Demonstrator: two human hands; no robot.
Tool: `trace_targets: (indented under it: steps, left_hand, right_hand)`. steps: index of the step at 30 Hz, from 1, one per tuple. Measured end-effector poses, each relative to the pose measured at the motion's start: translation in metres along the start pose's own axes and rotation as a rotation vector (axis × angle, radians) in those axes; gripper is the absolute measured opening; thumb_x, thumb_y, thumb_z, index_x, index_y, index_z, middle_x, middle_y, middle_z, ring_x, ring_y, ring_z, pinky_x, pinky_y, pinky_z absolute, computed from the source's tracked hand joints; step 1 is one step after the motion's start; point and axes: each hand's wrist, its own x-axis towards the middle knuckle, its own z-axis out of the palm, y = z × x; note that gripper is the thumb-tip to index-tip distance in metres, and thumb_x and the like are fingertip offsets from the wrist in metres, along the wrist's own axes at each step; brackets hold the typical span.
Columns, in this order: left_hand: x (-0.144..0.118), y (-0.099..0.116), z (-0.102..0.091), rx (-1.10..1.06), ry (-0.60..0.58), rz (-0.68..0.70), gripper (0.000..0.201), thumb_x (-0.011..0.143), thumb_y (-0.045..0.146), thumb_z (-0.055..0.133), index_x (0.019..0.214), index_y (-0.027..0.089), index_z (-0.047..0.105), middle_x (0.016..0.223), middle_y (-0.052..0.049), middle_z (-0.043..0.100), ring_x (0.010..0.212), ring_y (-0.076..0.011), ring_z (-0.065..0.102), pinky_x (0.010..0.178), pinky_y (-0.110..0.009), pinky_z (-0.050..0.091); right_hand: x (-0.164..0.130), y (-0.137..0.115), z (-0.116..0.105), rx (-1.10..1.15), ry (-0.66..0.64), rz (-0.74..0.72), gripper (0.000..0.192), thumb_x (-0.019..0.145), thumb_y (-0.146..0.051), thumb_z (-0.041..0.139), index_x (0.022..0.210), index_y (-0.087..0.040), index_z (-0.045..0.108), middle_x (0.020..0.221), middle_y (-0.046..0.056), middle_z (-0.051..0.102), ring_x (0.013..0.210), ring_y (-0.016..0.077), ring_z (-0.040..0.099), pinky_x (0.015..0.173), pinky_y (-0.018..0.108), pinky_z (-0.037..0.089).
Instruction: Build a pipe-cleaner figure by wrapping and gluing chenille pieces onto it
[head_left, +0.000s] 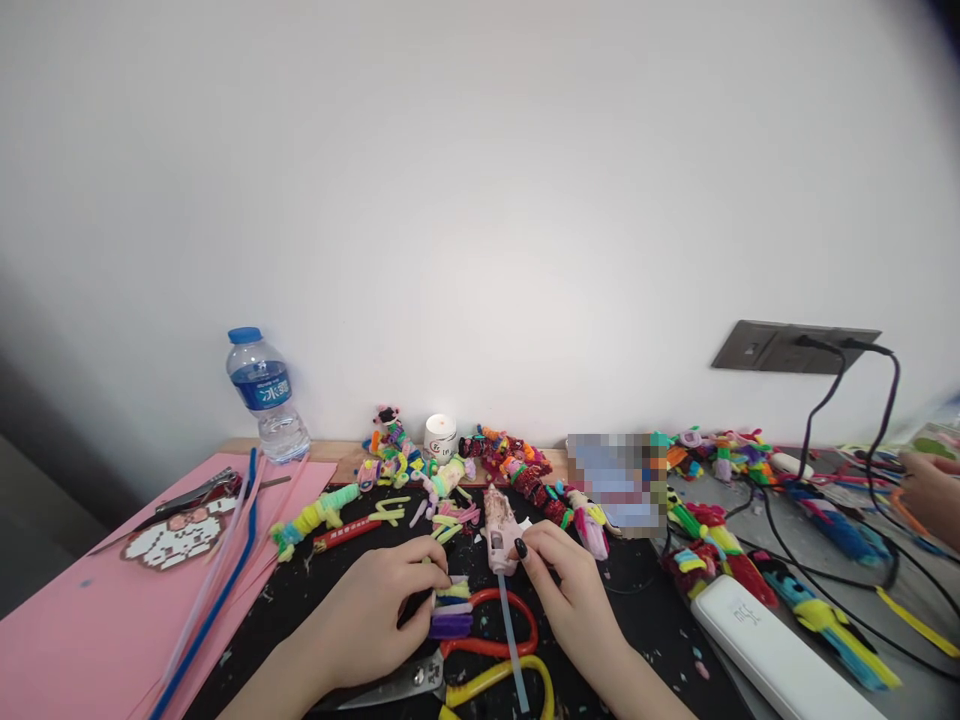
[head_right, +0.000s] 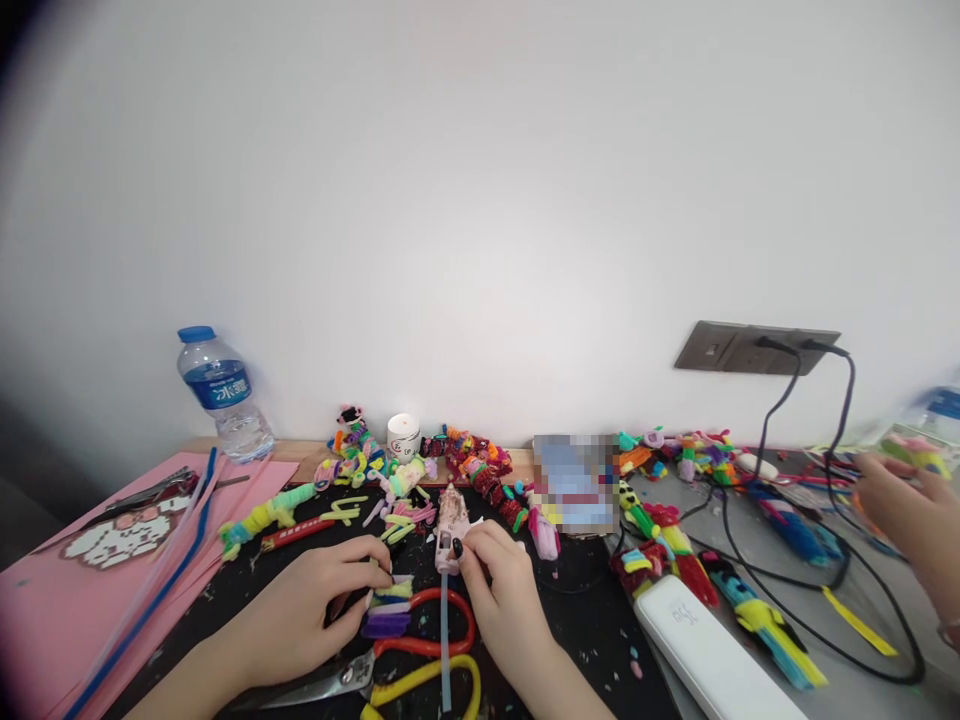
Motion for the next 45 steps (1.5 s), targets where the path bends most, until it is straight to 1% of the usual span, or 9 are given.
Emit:
trace_targets:
  steps: [12, 16, 19, 21, 24, 32, 39, 42, 45]
  left_hand:
    - [0.002, -0.019, 0.007, 0.040, 0.214, -0.023, 0.022, 0.089, 0.019, 0.040, 0.090, 0.023, 0.062, 0.101, -0.003, 0.060, 0.086, -0.0148, 0.059, 0.079, -0.023, 0.045]
    - [0.002, -0.026, 0.005, 0.104, 0.345, -0.176, 0.017, 0.087, 0.024, 0.044, 0.079, 0.022, 0.059, 0.095, -0.002, 0.062, 0.087, -0.0170, 0.059, 0.078, -0.025, 0.046]
    - [0.000, -0.034, 0.003, 0.224, 0.426, -0.364, 0.016, 0.086, 0.027, 0.043, 0.088, 0.022, 0.059, 0.099, -0.004, 0.063, 0.087, -0.0205, 0.061, 0.075, -0.029, 0.048]
    - [-0.001, -0.040, 0.002, 0.309, 0.410, -0.482, 0.021, 0.085, 0.024, 0.043, 0.099, 0.021, 0.058, 0.107, -0.006, 0.061, 0.089, -0.0228, 0.061, 0.073, -0.029, 0.048]
    - [-0.004, -0.046, 0.002, 0.357, 0.319, -0.553, 0.024, 0.083, 0.020, 0.042, 0.100, 0.020, 0.060, 0.108, -0.006, 0.060, 0.091, -0.0228, 0.061, 0.070, -0.027, 0.048]
    - [-0.002, -0.041, 0.002, 0.405, 0.250, -0.579, 0.024, 0.085, 0.019, 0.040, 0.100, 0.019, 0.059, 0.099, -0.006, 0.061, 0.087, -0.0217, 0.061, 0.062, -0.024, 0.045]
    - [-0.002, -0.037, 0.000, 0.344, 0.254, -0.591, 0.018, 0.086, 0.019, 0.039, 0.080, 0.019, 0.056, 0.091, -0.005, 0.059, 0.081, -0.0215, 0.061, 0.060, -0.026, 0.043]
    - [0.000, -0.034, -0.001, 0.236, 0.334, -0.511, 0.016, 0.088, 0.020, 0.038, 0.083, 0.019, 0.053, 0.089, -0.004, 0.061, 0.082, -0.0207, 0.060, 0.068, -0.028, 0.044]
    - [0.003, -0.027, 0.003, 0.059, 0.375, -0.303, 0.013, 0.089, 0.021, 0.040, 0.090, 0.021, 0.053, 0.094, -0.003, 0.061, 0.088, -0.0182, 0.058, 0.078, -0.028, 0.043]
  right_hand:
    - [-0.001, -0.001, 0.000, 0.014, -0.003, -0.001, 0.027, 0.091, -0.018, 0.036, 0.076, -0.016, 0.059, 0.076, 0.004, 0.055, 0.071, 0.0156, 0.053, 0.064, 0.025, 0.043]
    - [-0.001, -0.001, 0.000, 0.019, -0.005, 0.002, 0.027, 0.091, -0.019, 0.036, 0.076, -0.017, 0.059, 0.076, 0.005, 0.055, 0.071, 0.0157, 0.053, 0.065, 0.025, 0.043]
    - [0.000, 0.000, 0.000, 0.018, -0.005, 0.000, 0.027, 0.091, -0.019, 0.036, 0.076, -0.017, 0.059, 0.076, 0.004, 0.055, 0.072, 0.0157, 0.053, 0.066, 0.025, 0.043]
    - [0.001, 0.000, 0.000, 0.015, -0.001, -0.002, 0.027, 0.091, -0.018, 0.037, 0.076, -0.017, 0.059, 0.076, 0.004, 0.055, 0.071, 0.0154, 0.053, 0.065, 0.025, 0.043]
    - [0.000, -0.001, 0.000, 0.004, 0.004, -0.008, 0.027, 0.090, -0.017, 0.037, 0.075, -0.017, 0.059, 0.075, 0.004, 0.055, 0.070, 0.0153, 0.053, 0.064, 0.025, 0.043]
    - [0.000, 0.001, 0.001, -0.021, -0.019, 0.004, 0.027, 0.090, -0.018, 0.037, 0.074, -0.017, 0.059, 0.074, 0.004, 0.055, 0.069, 0.0155, 0.052, 0.065, 0.025, 0.042]
    - [-0.001, 0.002, 0.001, -0.025, -0.033, 0.021, 0.027, 0.090, -0.018, 0.036, 0.073, -0.017, 0.057, 0.074, 0.004, 0.054, 0.069, 0.0154, 0.051, 0.065, 0.026, 0.040]
    - [-0.002, 0.002, 0.001, -0.024, -0.025, 0.021, 0.027, 0.090, -0.017, 0.036, 0.073, -0.017, 0.057, 0.074, 0.003, 0.054, 0.070, 0.0156, 0.051, 0.065, 0.026, 0.040]
    - [-0.002, 0.000, 0.002, -0.011, -0.031, 0.010, 0.020, 0.087, -0.013, 0.040, 0.077, -0.017, 0.057, 0.076, 0.003, 0.055, 0.068, 0.0145, 0.051, 0.062, 0.024, 0.039]
